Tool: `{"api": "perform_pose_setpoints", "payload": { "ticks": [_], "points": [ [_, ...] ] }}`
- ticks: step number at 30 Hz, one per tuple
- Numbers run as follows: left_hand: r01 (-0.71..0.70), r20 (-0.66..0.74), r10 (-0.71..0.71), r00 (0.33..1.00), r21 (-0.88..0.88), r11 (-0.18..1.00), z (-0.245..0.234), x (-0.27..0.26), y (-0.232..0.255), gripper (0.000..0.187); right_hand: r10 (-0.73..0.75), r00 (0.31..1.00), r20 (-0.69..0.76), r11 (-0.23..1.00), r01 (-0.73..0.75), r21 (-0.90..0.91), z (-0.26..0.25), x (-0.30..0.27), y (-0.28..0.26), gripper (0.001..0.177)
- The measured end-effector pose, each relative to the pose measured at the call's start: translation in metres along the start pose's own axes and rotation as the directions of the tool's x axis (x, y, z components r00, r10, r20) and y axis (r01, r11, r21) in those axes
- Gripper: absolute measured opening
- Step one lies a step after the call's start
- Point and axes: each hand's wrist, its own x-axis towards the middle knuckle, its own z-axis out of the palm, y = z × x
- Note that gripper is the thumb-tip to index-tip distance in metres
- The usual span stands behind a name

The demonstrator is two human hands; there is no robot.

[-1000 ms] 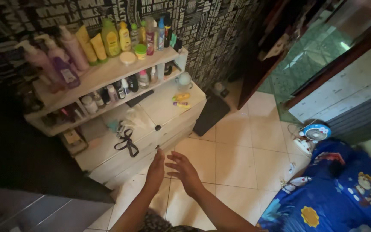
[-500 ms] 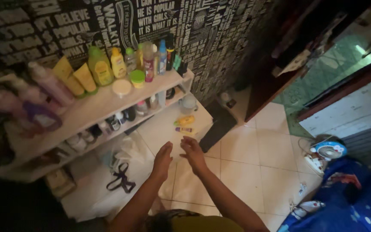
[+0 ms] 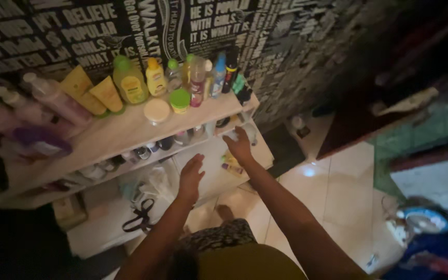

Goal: The person wipes the surfaces of several bottles and tubes with a white cloth, then places them on a shelf. The person handles pink pump bottles, a yellow tube, and a purple bottle, arranging them on the top shelf of a white cabinet.

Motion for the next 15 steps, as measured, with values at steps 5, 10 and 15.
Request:
{"api": "perform_pose_setpoints", "payload": {
  "ticks": [5,10,15],
  "points": [
    [-0.026,-0.149,0.011,0.989,-0.099,0.995,0.017,0.003,0.002,0.058,-0.392,0.914,0.109,0.919,0.394,-0.001,0.009,0.063,-0.014,0.069],
    [-0.026,-0.261,0.012,0.965,-0.053,0.998,0.034,0.008,-0.01,0.058,-0.164,0.916,0.367,0.95,0.047,0.307,0.023,0.084,-0.029,0.048],
    [-0.137,-0.261,0.089,0.961,-0.171,0.976,0.04,0.004,-0.024,0.058,-0.296,0.915,0.275,0.954,0.271,0.128,0.04,0.097,-0.008,0.05]
  ]
}}
